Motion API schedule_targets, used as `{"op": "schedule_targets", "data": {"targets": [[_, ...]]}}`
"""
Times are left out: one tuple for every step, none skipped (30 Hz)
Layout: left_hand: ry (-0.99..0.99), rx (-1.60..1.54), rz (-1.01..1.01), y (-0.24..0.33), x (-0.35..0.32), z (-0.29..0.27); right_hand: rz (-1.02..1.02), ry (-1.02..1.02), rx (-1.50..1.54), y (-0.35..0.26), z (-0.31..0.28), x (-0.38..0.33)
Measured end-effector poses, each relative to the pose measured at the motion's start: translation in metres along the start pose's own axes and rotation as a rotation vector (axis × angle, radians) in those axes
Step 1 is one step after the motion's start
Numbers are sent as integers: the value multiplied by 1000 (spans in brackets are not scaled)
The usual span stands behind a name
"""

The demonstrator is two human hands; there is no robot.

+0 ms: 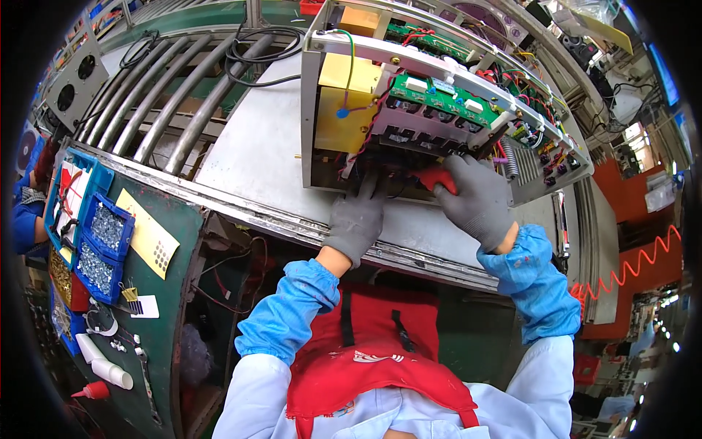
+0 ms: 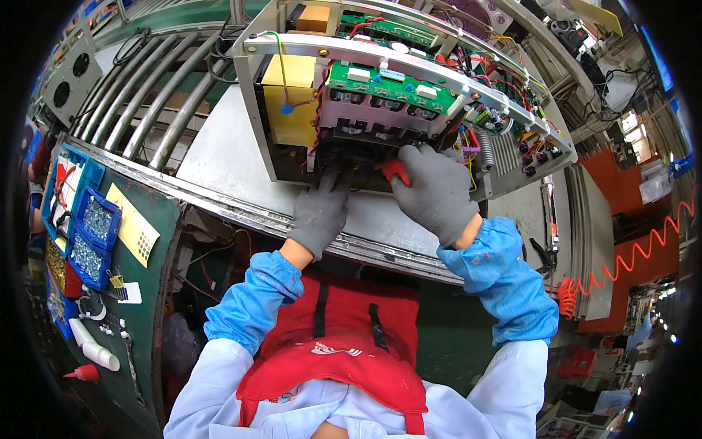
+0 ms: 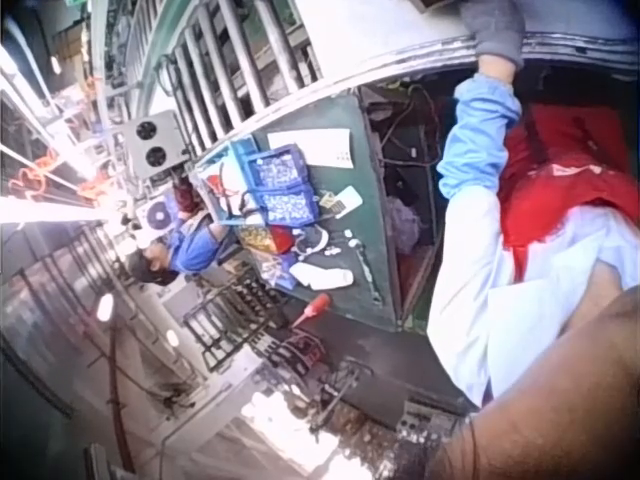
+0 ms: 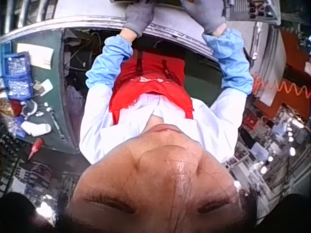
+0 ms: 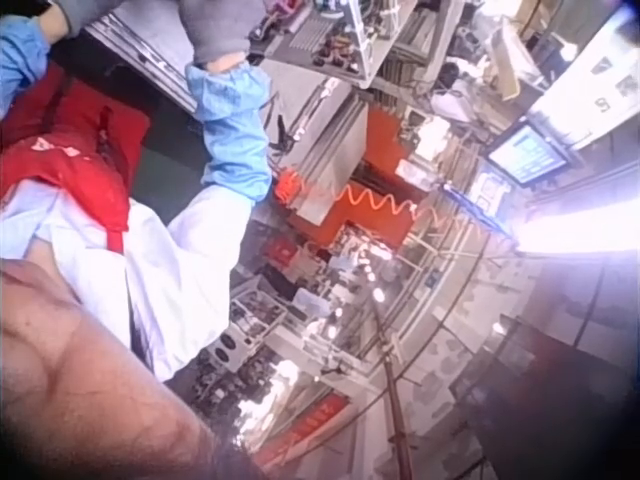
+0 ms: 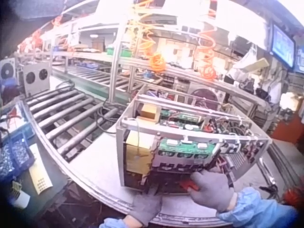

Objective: Assembling, wiring, dusting, and sealing an industrial power inverter unit on an assembly line.

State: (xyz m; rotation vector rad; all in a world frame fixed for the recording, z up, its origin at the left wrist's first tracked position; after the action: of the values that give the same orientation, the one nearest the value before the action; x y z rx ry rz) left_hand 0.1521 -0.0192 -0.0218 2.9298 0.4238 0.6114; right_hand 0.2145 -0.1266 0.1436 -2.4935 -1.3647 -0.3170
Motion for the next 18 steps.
{"op": "schedule_targets", "data": {"targets": [[30,-13,4,-1,-1,-1,-9,1,23,-2,-1,0],[14,-35,2,-2,-2,1,-4,-16,48,-3,0,0],[61,-28,3,-2,-3,-2,-23,-2,45,-5,-1,1],[64,-41,2,-3,-4,-1,-26,20,79,-5,-3,2],[66,-53,2,-3,-5,-1,-27,43,114,-6,-4,3],[65,-53,-2,-4,-5,-1,-31,40,114,-7,-2,5],[85,-78,12,-4,-4,-2,-63,54,139,-10,-2,6],[75,-102,24,-3,-4,-1,-94,59,170,-13,0,8],[107,-104,21,-3,-4,-3,-99,65,161,-14,1,10],[90,-112,16,-3,-4,-2,-97,56,144,-15,3,12],[57,-115,12,-3,-4,1,-94,48,128,-17,5,13],[74,-120,7,-4,-4,-1,-98,45,127,-18,6,15],[67,-104,5,-4,-4,0,-103,42,112,-20,7,16],[39,-85,6,-3,-5,2,-94,28,99,-20,7,17],[57,-93,6,-3,-6,1,-104,36,94,-22,5,17],[65,-105,11,-3,-6,1,-85,18,53,-22,6,17],[57,-115,15,-3,-6,2,-72,-10,16,-22,7,17],[73,-120,16,-3,-6,2,-66,-2,10,-23,6,18]]}}
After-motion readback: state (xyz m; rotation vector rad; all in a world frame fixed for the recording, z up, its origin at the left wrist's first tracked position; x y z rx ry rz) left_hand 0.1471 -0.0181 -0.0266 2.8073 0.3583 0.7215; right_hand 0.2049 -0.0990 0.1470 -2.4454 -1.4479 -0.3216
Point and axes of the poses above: each hand's wrist, its own x-axis towards the middle knuckle, its own z-axis out of the palm, y = z × x, the point moved 8 cm from there along x, towards the middle knuckle, and after that the axes turned 10 degrees about x, right-handed, at the moved point
